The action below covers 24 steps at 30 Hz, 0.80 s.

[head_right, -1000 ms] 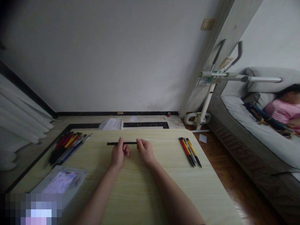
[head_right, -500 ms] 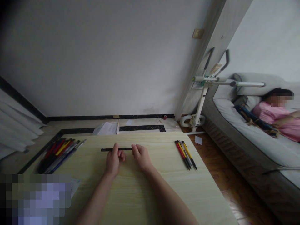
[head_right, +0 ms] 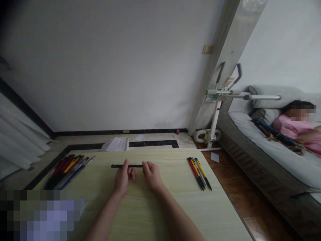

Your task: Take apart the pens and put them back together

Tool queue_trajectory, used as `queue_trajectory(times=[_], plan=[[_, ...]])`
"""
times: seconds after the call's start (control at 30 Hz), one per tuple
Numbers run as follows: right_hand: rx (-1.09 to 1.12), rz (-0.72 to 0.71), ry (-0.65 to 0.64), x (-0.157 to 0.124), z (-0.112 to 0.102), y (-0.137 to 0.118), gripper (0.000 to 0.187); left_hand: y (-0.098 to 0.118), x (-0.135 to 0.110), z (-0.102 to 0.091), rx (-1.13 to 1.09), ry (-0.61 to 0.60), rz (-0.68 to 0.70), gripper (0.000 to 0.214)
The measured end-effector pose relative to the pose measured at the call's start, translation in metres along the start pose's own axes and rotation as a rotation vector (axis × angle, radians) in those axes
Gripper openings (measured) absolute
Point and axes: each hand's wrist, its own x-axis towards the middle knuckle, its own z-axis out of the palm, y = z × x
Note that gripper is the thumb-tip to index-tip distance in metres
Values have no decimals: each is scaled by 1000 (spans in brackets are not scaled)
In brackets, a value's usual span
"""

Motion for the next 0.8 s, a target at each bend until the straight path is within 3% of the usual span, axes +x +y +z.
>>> queue_trajectory(times=[0.8], plan=[[25,-8,8,1,2,2,42,-2,2,-2,-24,-9,-22,47]])
